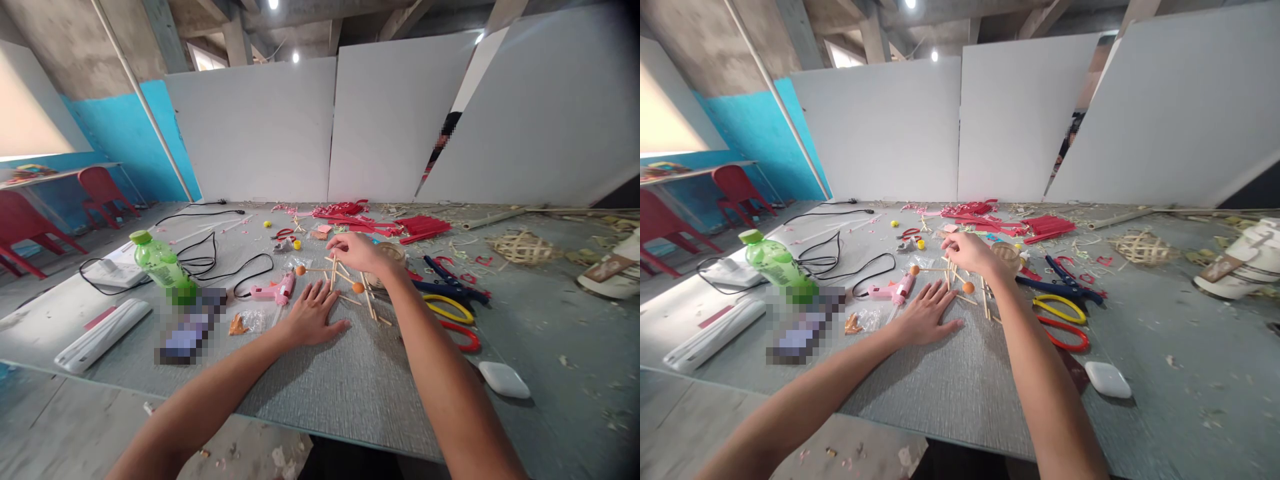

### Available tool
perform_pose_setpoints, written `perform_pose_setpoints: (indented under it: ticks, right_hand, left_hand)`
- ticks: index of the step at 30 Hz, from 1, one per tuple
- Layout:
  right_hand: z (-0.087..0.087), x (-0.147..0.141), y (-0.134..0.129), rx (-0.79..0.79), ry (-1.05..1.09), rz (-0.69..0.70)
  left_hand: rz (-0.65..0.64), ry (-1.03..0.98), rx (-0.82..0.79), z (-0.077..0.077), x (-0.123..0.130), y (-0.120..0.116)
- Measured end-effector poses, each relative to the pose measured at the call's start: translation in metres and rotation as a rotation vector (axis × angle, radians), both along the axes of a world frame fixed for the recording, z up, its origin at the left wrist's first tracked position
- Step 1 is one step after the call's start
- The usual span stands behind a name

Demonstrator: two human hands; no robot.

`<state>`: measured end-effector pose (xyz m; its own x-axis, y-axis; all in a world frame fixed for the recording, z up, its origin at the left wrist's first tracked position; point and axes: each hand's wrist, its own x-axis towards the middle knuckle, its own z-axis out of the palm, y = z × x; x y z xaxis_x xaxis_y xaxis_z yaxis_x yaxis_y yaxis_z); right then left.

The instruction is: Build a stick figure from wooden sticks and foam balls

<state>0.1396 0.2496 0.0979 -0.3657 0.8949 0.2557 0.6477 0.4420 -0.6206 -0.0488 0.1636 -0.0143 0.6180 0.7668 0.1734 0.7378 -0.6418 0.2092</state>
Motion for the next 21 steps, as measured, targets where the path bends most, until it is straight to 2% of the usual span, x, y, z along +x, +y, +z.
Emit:
perform_pose_setpoints:
  ticks: [8,21]
  right_hand:
    - [-0.004,0.002,0.004,-0.006,0.007,0.023]
    - [0.011,0.002,-0.010,0.017,-0.014,0.032]
  left_hand:
    - [-0.001,-0.012,0.008,-0.001,-0.001,0.000]
    - [-0.015,-0.016,0.025,-0.003,-0.001,0.001]
